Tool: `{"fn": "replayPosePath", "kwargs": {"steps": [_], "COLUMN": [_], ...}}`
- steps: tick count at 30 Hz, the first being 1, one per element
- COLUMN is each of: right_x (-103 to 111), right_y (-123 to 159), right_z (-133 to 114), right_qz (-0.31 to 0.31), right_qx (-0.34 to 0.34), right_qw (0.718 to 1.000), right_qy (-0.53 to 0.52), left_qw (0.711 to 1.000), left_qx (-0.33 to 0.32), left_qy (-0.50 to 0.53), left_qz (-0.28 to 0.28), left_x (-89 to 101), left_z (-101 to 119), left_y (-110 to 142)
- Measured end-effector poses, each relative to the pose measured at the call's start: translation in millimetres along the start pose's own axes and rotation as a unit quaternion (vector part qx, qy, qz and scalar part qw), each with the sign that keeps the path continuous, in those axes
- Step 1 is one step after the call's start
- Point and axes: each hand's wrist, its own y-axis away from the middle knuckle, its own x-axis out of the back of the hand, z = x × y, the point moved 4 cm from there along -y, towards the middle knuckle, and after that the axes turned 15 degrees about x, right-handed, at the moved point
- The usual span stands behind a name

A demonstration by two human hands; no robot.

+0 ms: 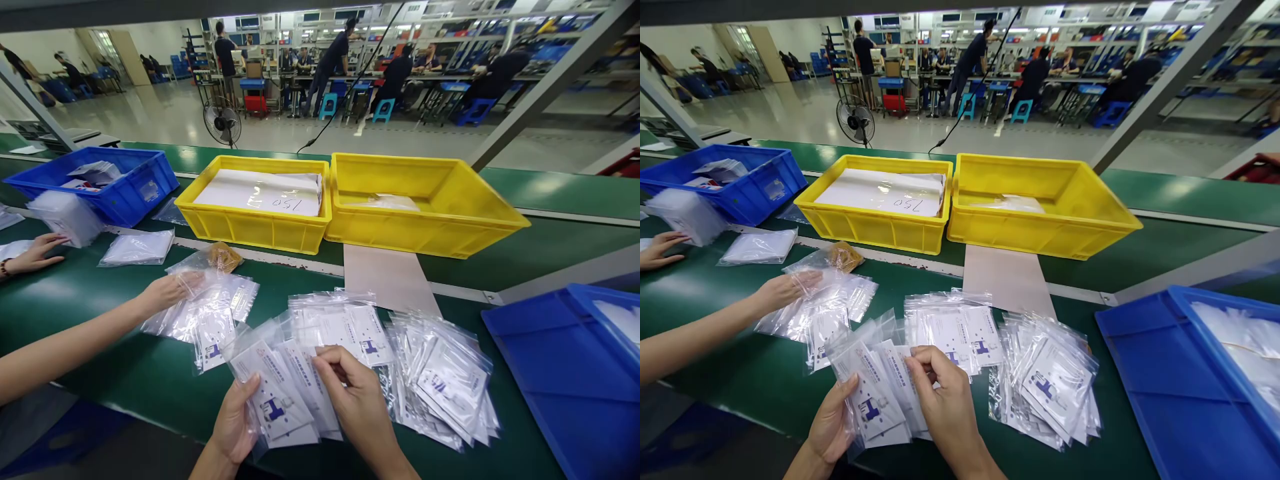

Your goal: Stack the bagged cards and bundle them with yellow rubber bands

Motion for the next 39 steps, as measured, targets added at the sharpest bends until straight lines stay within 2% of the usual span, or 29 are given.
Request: {"fn": "replayPosePath", "kwargs": {"steps": [5, 9, 11, 13, 15, 17, 19, 22, 24, 26, 29, 32, 34, 35, 38, 39], "right_x": [-0.3, 21.2, 38.3, 55.0, 67.8, 69.9, 57.4, 26.4, 21.5, 35.3, 67.7, 86.2, 84.2, 77.0, 40.8, 30.6], "right_y": [3.1, 1.3, -4.5, -12.1, -16.5, -14.1, -6.2, 6.4, 8.4, 4.3, -4.1, -8.3, -4.6, -1.6, 10.2, 14.5], "right_z": [-1.3, 7.3, 19.6, 35.2, 49.0, 53.5, 46.1, 23.5, 13.9, 14.8, 31.5, 47.7, 47.7, 44.2, 25.2, 19.3], "right_qz": [0.069, 0.124, 0.127, 0.113, 0.121, 0.134, 0.106, -0.025, -0.044, 0.008, 0.083, 0.134, 0.155, 0.132, -0.036, -0.073], "right_qx": [0.030, -0.059, -0.114, -0.148, -0.168, -0.168, -0.142, -0.086, -0.071, -0.076, -0.097, -0.112, -0.121, -0.121, -0.086, -0.073], "right_qw": [0.997, 0.989, 0.981, 0.980, 0.978, 0.975, 0.983, 0.996, 0.996, 0.996, 0.991, 0.985, 0.979, 0.983, 0.996, 0.994], "right_qy": [0.016, -0.063, -0.089, -0.068, -0.002, 0.059, 0.051, -0.023, -0.043, -0.043, -0.036, 0.004, 0.046, 0.050, -0.005, -0.024], "left_qw": [1.000, 0.999, 0.998, 0.997, 0.995, 0.994, 0.992, 0.989, 0.984, 0.980, 0.975, 0.976, 0.980, 0.982, 0.985, 0.985], "left_qx": [-0.004, -0.008, -0.010, -0.013, -0.017, -0.019, -0.009, 0.021, 0.032, 0.009, -0.040, -0.025, 0.000, 0.009, 0.018, 0.019], "left_qy": [0.011, 0.014, 0.011, 0.005, -0.011, -0.034, -0.054, -0.085, -0.112, -0.145, -0.197, -0.199, -0.170, -0.156, -0.143, -0.146], "left_qz": [0.022, 0.048, 0.066, 0.082, 0.093, 0.103, 0.115, 0.122, 0.134, 0.136, 0.098, 0.088, 0.101, 0.105, 0.096, 0.092], "left_x": [-6.9, -7.5, -5.5, -4.8, -8.0, -15.2, -24.5, -35.9, -37.4, -36.4, -37.7, -42.7, -48.0, -51.1, -58.2, -58.2], "left_z": [1.4, 5.2, 7.6, 9.7, 10.6, 9.6, 6.1, -0.4, -1.9, 0.7, 5.0, 2.2, -1.5, -3.5, -8.5, -9.8], "left_y": [2.3, 3.1, 3.4, 4.0, 4.7, 5.2, 4.9, 2.3, -0.9, -4.3, -6.3, -5.1, -4.4, -4.5, -6.7, -7.8]}}
